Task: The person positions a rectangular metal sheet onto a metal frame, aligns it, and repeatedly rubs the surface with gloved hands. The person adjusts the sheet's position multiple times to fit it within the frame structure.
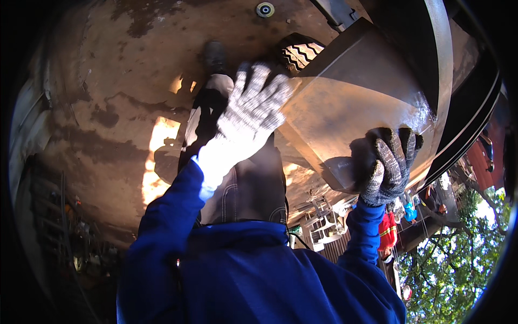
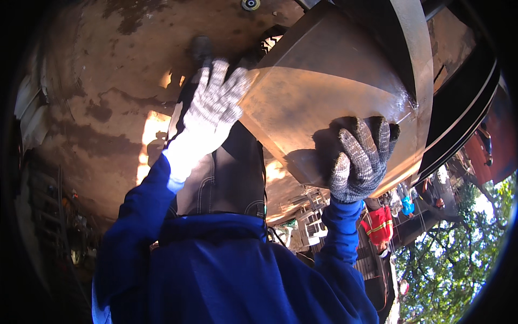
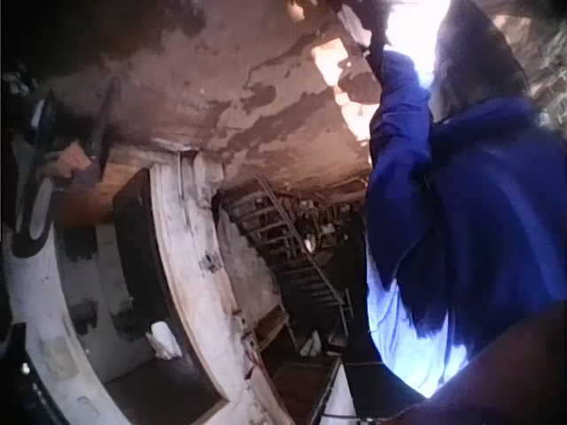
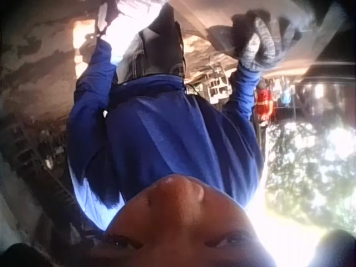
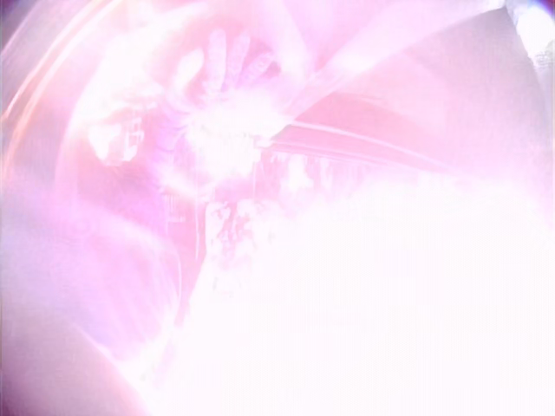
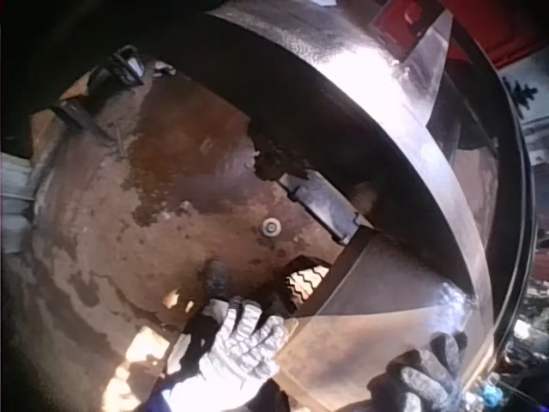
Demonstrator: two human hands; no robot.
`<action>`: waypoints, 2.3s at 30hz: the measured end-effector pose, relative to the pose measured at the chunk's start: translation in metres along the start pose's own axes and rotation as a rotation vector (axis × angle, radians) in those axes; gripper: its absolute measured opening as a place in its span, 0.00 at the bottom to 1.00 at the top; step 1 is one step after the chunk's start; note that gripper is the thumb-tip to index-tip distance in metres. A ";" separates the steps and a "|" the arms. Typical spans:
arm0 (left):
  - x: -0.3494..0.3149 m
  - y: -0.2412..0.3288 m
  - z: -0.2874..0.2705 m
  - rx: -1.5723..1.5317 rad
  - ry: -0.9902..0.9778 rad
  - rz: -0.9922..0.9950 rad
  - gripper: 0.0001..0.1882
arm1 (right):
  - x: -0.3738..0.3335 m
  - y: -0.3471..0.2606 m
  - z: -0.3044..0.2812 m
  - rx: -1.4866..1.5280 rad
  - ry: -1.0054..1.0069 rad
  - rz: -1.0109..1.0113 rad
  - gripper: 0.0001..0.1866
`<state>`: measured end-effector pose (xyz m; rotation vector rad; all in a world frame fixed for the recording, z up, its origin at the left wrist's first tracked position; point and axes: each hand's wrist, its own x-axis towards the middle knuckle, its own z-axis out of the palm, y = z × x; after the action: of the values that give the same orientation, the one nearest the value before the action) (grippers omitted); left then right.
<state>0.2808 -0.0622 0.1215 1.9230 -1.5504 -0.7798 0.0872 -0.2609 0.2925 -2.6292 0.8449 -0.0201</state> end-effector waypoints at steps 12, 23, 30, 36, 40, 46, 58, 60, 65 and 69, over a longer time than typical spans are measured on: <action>-0.024 0.021 -0.014 -0.087 0.037 -0.117 0.31 | 0.003 0.000 -0.003 -0.001 -0.023 -0.023 0.20; -0.006 0.041 -0.021 -0.318 0.097 -0.304 0.28 | -0.001 0.002 0.002 0.015 0.012 -0.005 0.20; 0.006 0.061 -0.027 0.010 0.066 -0.323 0.26 | -0.001 0.007 0.002 0.015 0.019 -0.021 0.18; 0.011 0.053 -0.032 0.083 0.002 -0.267 0.28 | -0.001 0.003 0.003 0.049 0.037 -0.001 0.19; -0.006 0.060 -0.021 0.031 0.112 -0.257 0.26 | -0.001 0.001 0.003 0.001 0.019 0.003 0.18; 0.003 0.057 -0.017 0.034 0.032 -0.307 0.31 | -0.001 0.001 0.002 -0.024 0.013 -0.009 0.18; 0.012 0.055 -0.025 0.019 0.086 -0.292 0.29 | -0.001 0.000 0.004 0.021 0.036 0.000 0.17; 0.008 0.057 -0.022 0.015 0.121 -0.303 0.28 | 0.000 0.003 0.001 -0.020 0.013 -0.031 0.17; 0.022 0.056 -0.034 0.056 0.056 -0.302 0.28 | 0.004 -0.005 -0.003 -0.020 -0.016 -0.022 0.21; -0.011 0.061 -0.019 0.026 -0.006 -0.319 0.30 | 0.004 -0.003 0.001 -0.029 -0.016 -0.015 0.21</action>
<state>0.2522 -0.0618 0.1798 2.2204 -1.2767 -0.9003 0.0924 -0.2609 0.2924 -2.6595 0.8257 0.0096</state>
